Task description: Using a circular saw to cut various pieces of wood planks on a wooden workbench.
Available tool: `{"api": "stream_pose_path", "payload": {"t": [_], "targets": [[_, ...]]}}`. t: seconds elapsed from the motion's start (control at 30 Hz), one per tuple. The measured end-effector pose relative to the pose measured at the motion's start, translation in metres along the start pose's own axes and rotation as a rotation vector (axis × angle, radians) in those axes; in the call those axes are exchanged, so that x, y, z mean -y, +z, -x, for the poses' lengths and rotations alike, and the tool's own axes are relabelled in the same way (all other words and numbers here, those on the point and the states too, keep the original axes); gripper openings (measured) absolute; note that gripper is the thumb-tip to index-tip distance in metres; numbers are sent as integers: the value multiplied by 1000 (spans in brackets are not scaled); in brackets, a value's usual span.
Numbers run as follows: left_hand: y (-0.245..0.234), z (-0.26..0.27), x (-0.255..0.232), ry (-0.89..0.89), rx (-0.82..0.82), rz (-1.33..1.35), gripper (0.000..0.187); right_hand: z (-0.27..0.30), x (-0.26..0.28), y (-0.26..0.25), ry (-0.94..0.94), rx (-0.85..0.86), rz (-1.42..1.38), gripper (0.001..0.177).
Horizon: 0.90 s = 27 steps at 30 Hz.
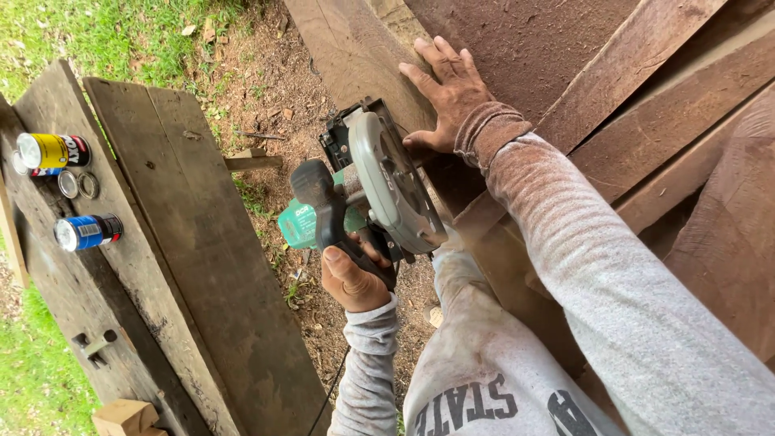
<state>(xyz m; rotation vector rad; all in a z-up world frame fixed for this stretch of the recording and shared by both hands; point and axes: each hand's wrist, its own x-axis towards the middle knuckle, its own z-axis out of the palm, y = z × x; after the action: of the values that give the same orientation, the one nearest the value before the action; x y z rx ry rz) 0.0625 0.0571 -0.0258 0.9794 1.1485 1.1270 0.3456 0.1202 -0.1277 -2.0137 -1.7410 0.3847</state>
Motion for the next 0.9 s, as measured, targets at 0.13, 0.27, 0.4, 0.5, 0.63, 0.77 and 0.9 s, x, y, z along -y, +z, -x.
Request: {"api": "stream_pose_path", "payload": {"t": [0.13, 0.27, 0.4, 0.5, 0.63, 0.77, 0.9], "targets": [[5, -6, -4, 4, -16, 2, 68, -1, 3, -2, 4, -3, -14, 114], [7, -14, -6, 15, -11, -13, 68, -1, 3, -2, 6, -1, -5, 114], [12, -22, -10, 8, -22, -22, 68, -1, 6, -5, 2, -11, -15, 112], [15, -26, -9, 13, -32, -27, 67, -2, 7, -8, 6, -1, -9, 112], [17, -33, -5, 40, -40, 11, 64, -2, 6, -7, -9, -8, -10, 111], [18, -45, -3, 30, -61, -50, 63, -1, 5, -9, -26, -19, -23, 111], [21, -54, 0, 48, -65, -71, 61, 0, 4, -7, -22, -27, -10, 112]]}}
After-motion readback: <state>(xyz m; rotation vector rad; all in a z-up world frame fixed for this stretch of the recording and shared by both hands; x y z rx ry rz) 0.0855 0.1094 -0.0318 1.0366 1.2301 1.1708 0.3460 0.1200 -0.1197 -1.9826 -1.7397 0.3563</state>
